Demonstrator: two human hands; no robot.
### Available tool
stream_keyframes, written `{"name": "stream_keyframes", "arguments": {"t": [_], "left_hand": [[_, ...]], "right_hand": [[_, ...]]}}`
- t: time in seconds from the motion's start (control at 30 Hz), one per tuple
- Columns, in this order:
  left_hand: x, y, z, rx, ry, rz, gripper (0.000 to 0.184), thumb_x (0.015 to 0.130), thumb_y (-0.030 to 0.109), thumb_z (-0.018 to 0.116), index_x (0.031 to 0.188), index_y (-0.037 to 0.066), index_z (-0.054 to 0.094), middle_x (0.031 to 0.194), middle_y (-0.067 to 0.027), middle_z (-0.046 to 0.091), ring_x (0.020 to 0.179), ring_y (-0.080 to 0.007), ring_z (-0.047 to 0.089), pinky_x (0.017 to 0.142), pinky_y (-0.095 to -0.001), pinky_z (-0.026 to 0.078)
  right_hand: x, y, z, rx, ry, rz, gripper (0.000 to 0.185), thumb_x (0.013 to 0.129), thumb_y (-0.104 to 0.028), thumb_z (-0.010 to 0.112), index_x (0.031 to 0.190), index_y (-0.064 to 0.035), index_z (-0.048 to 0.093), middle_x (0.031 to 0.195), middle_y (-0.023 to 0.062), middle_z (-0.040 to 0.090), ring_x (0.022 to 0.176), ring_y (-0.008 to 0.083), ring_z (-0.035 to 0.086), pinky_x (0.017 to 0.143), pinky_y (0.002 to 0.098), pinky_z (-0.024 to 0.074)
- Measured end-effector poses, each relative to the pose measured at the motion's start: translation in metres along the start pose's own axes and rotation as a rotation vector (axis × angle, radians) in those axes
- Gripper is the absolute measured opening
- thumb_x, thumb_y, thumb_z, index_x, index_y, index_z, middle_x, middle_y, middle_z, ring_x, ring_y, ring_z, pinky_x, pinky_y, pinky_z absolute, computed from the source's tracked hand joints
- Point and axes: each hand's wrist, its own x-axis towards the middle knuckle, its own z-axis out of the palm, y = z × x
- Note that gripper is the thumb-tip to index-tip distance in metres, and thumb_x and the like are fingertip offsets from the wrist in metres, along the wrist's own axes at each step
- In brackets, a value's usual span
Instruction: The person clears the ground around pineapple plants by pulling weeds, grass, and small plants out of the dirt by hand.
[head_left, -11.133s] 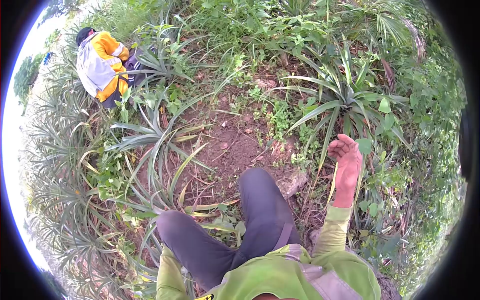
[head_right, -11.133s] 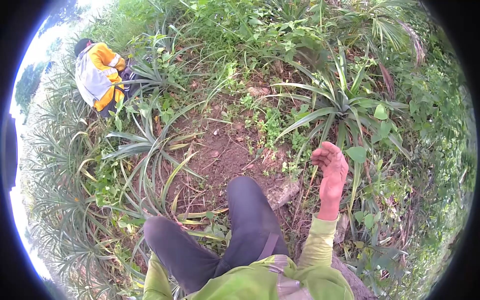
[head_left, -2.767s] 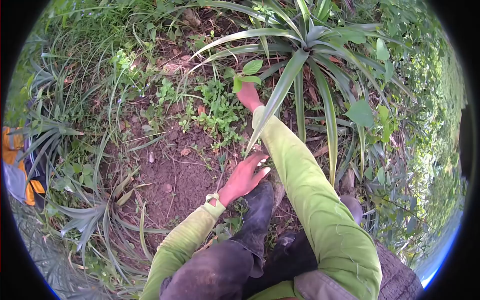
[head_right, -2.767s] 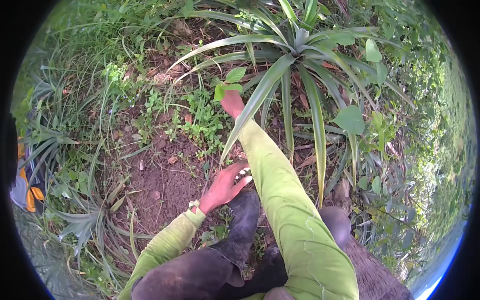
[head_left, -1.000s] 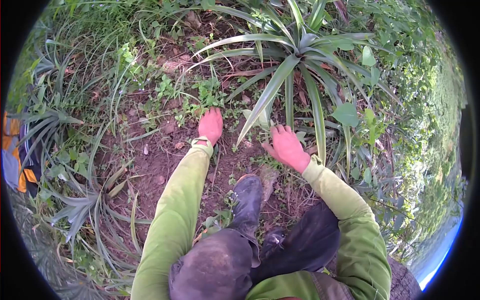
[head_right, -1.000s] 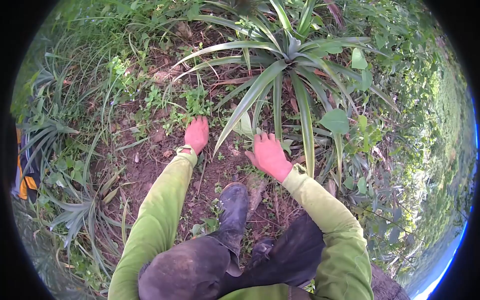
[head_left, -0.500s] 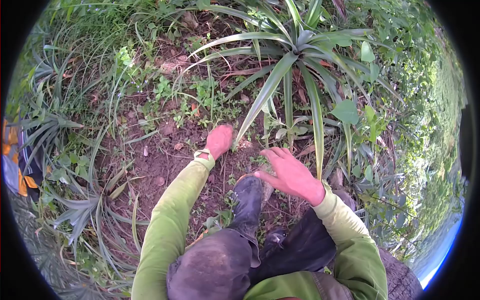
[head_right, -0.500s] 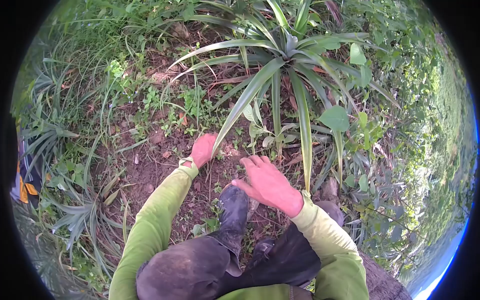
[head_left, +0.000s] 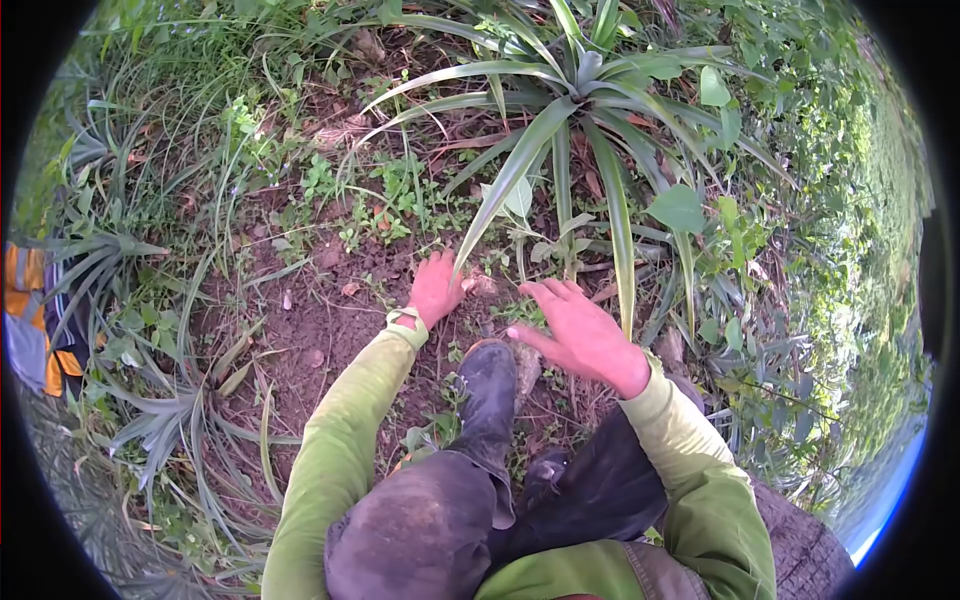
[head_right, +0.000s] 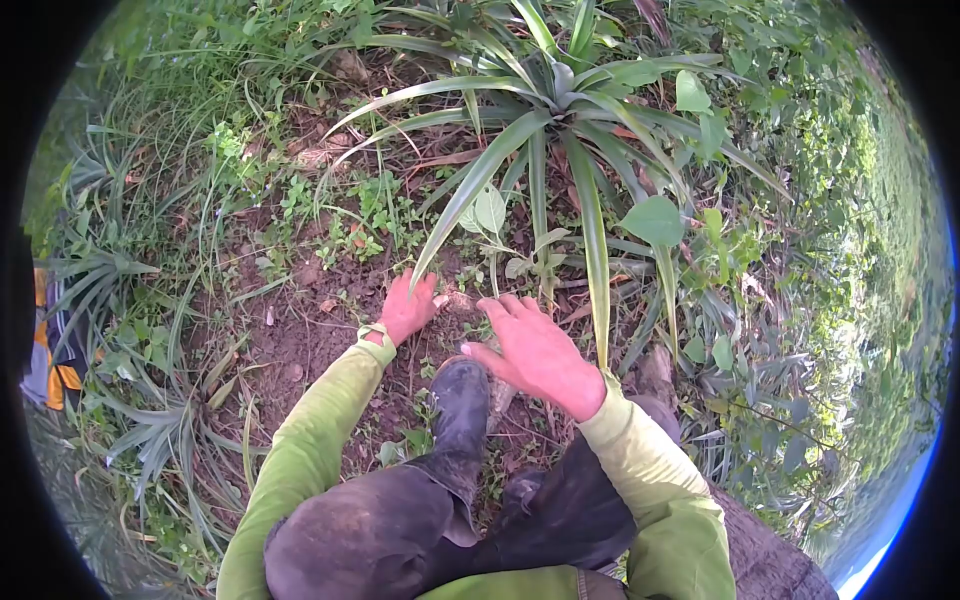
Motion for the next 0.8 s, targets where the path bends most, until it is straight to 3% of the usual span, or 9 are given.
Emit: {"name": "stream_keyframes", "arguments": {"t": [0.17,0.23,0.33,0.37,0.57,0.6,0.63,0.8], "left_hand": [[-0.001,0.001,0.006,-0.044,0.005,0.021,0.020,0.096,0.021,0.064,0.107,0.004,0.066,0.097,-0.0162,0.067,0.094,-0.0373,0.070,0.078,-0.0504,0.058],[-0.003,0.009,-0.005,-0.117,-0.075,-0.075,0.018,0.098,0.016,0.060,0.107,0.002,0.066,0.097,-0.0172,0.069,0.092,-0.0391,0.071,0.076,-0.0501,0.059],[-0.010,0.032,-0.032,-0.166,-0.230,-0.046,0.019,0.098,0.015,0.059,0.107,0.000,0.065,0.096,-0.0204,0.071,0.090,-0.0432,0.071,0.076,-0.0514,0.060],[-0.010,0.042,-0.037,-0.269,-0.233,-0.089,0.025,0.103,0.019,0.053,0.102,-0.002,0.066,0.096,-0.0280,0.072,0.090,-0.0483,0.071,0.082,-0.0557,0.057],[0.022,0.106,-0.062,-0.698,-0.103,-0.092,0.026,0.103,0.019,0.058,0.093,-0.005,0.064,0.091,-0.0289,0.070,0.089,-0.0525,0.066,0.079,-0.0575,0.054],[0.027,0.121,-0.051,-0.776,-0.095,-0.064,0.025,0.099,0.018,0.061,0.095,-0.006,0.066,0.093,-0.0287,0.071,0.091,-0.0504,0.068,0.082,-0.0544,0.056],[0.021,0.131,0.000,-0.866,0.122,0.133,0.032,0.096,0.019,0.064,0.117,-0.005,0.066,0.111,-0.0297,0.070,0.104,-0.0465,0.068,0.093,-0.0498,0.056],[-0.013,0.200,-0.052,-1.094,-0.196,0.239,0.044,0.095,0.021,0.066,0.133,-0.001,0.061,0.128,-0.0282,0.063,0.119,-0.0435,0.063,0.102,-0.0489,0.052]], "right_hand": [[0.001,0.005,0.008,-0.005,-0.069,0.012,0.066,0.101,-0.046,0.066,0.143,0.0029,0.053,0.136,0.0274,0.060,0.131,0.0445,0.055,0.113,0.0502,0.0431],[0.000,0.007,0.012,-0.016,-0.067,0.003,0.066,0.101,-0.047,0.066,0.143,0.0031,0.053,0.137,0.0275,0.060,0.131,0.0445,0.055,0.114,0.0500,0.0429],[0.001,0.006,0.012,-0.041,-0.024,-0.046,0.066,0.099,-0.041,0.069,0.144,0.0050,0.051,0.132,0.0273,0.062,0.121,0.0454,0.059,0.107,0.0515,0.0483],[0.001,0.003,0.009,-0.022,-0.048,-0.018,0.066,0.100,-0.044,0.067,0.144,0.0039,0.052,0.134,0.0271,0.061,0.126,0.0446,0.057,0.110,0.0503,0.0459],[0.000,0.001,0.004,0.017,-0.020,-0.007,0.065,0.101,-0.045,0.067,0.144,0.0016,0.053,0.140,0.0261,0.059,0.135,0.0413,0.054,0.114,0.0468,0.0439],[0.000,0.005,0.006,-0.002,0.051,-0.039,0.064,0.101,-0.044,0.068,0.144,0.0012,0.053,0.141,0.0252,0.060,0.136,0.0401,0.055,0.115,0.0458,0.0441],[0.001,0.002,0.002,-0.001,0.049,-0.044,0.064,0.101,-0.044,0.068,0.144,0.0012,0.053,0.141,0.0252,0.060,0.136,0.0401,0.055,0.115,0.0458,0.0441],[0.000,-0.002,-0.013,0.126,0.097,0.030,0.062,0.100,-0.042,0.070,0.142,0.0011,0.056,0.138,0.0204,0.064,0.133,0.0359,0.059,0.112,0.0436,0.0470]]}}
